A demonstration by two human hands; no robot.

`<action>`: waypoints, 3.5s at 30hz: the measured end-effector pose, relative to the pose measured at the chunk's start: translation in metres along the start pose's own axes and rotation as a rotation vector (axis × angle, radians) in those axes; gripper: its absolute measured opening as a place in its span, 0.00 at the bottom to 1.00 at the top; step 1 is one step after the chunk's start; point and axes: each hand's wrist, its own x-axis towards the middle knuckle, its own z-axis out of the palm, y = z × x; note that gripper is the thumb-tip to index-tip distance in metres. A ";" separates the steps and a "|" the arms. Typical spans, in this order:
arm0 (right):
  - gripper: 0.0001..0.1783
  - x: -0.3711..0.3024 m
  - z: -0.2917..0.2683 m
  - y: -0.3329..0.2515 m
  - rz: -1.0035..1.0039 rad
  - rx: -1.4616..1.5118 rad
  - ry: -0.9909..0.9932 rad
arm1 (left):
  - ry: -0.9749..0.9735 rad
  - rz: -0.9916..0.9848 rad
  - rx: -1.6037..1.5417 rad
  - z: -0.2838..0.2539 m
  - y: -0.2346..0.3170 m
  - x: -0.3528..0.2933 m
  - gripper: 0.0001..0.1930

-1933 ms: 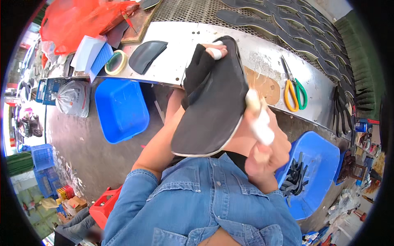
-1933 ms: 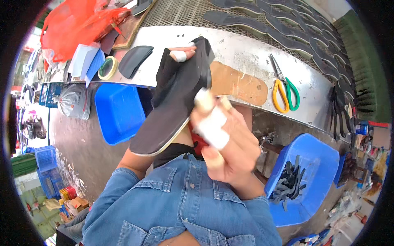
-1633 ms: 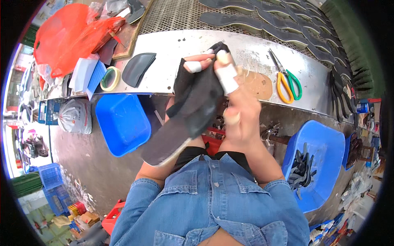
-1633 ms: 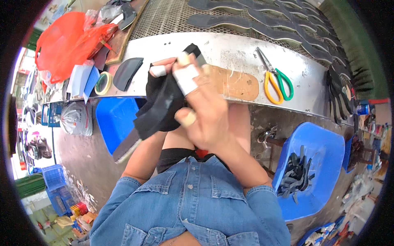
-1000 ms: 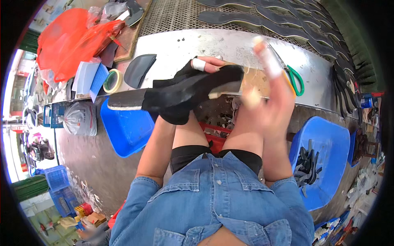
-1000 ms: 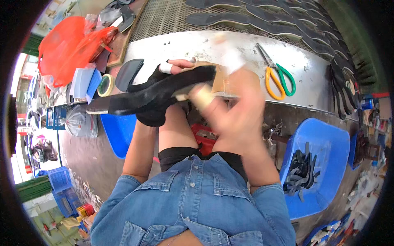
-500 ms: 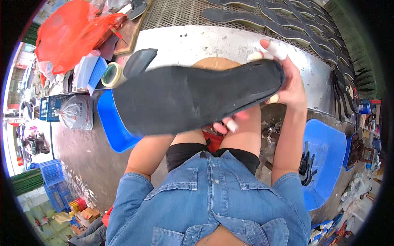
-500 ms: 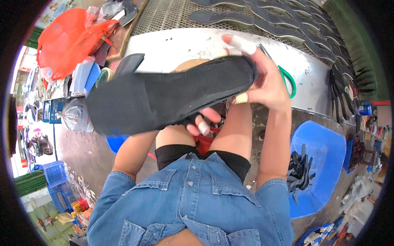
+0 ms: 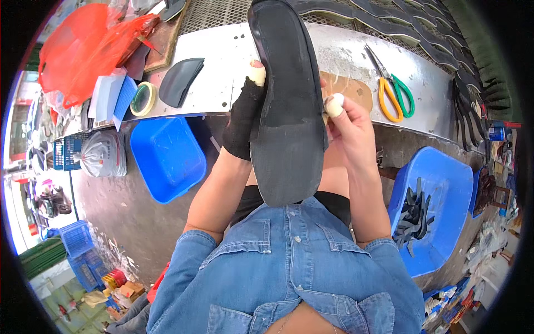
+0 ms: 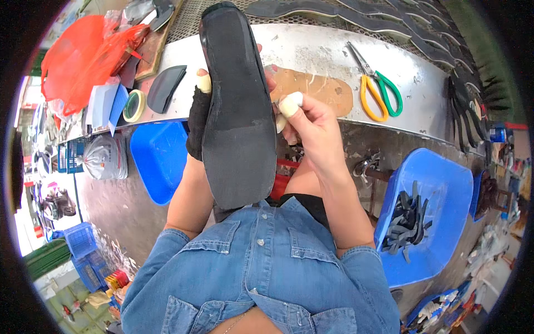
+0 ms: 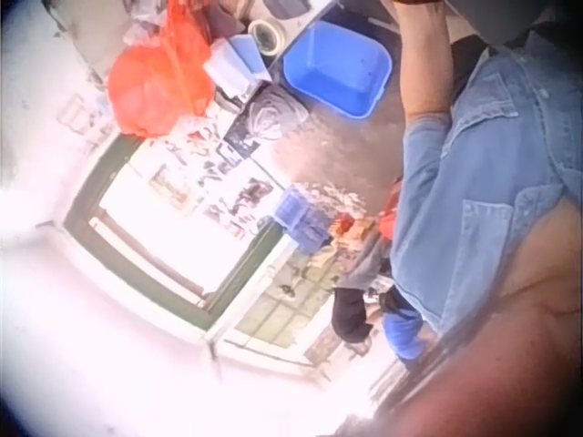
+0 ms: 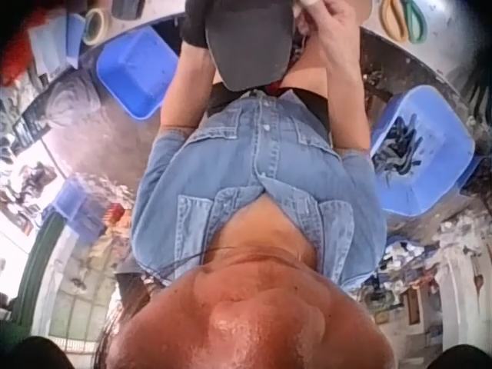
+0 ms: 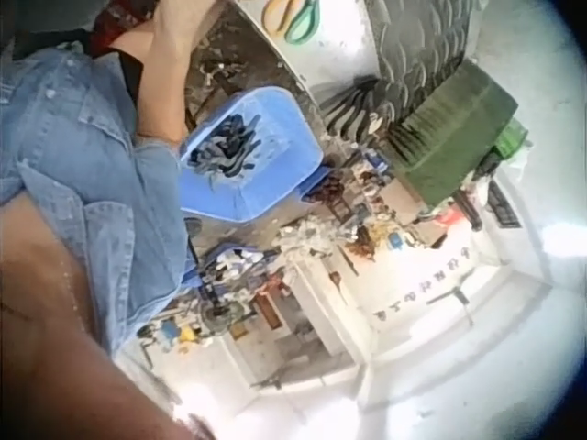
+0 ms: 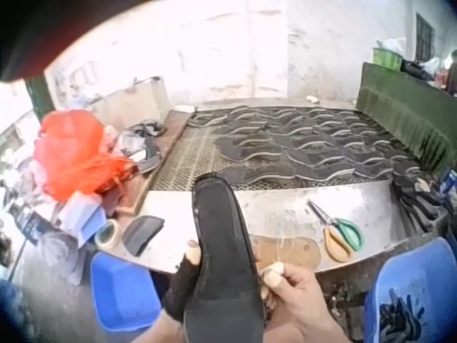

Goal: Applying adhesive and attaching components to shoe soles.

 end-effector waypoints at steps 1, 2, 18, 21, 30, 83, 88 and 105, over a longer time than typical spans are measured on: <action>0.10 0.002 0.000 0.001 0.093 0.150 -0.015 | -0.002 -0.004 0.001 0.001 -0.001 0.000 0.32; 0.10 0.003 0.000 0.002 0.092 0.152 -0.012 | 0.019 0.000 0.064 0.001 -0.002 0.000 0.36; 0.06 -0.003 0.024 0.004 -0.101 -0.054 0.022 | -0.075 0.119 0.292 -0.008 0.000 0.009 0.43; 0.11 -0.011 0.024 -0.007 0.041 0.018 -0.062 | -0.102 0.137 0.223 -0.010 0.001 0.009 0.43; 0.25 -0.002 0.012 -0.030 0.000 -0.496 -0.143 | 0.259 0.042 0.113 -0.023 -0.003 -0.004 0.20; 0.27 0.033 0.056 -0.025 -0.099 -0.013 -0.108 | 0.073 0.171 0.002 -0.019 -0.012 -0.001 0.27; 0.36 0.031 0.060 -0.030 -0.122 -0.491 -0.067 | 0.011 0.177 -0.178 -0.005 -0.011 -0.017 0.32; 0.13 0.011 0.015 0.000 -0.092 -0.146 0.085 | 0.392 0.103 0.216 -0.019 0.011 0.005 0.21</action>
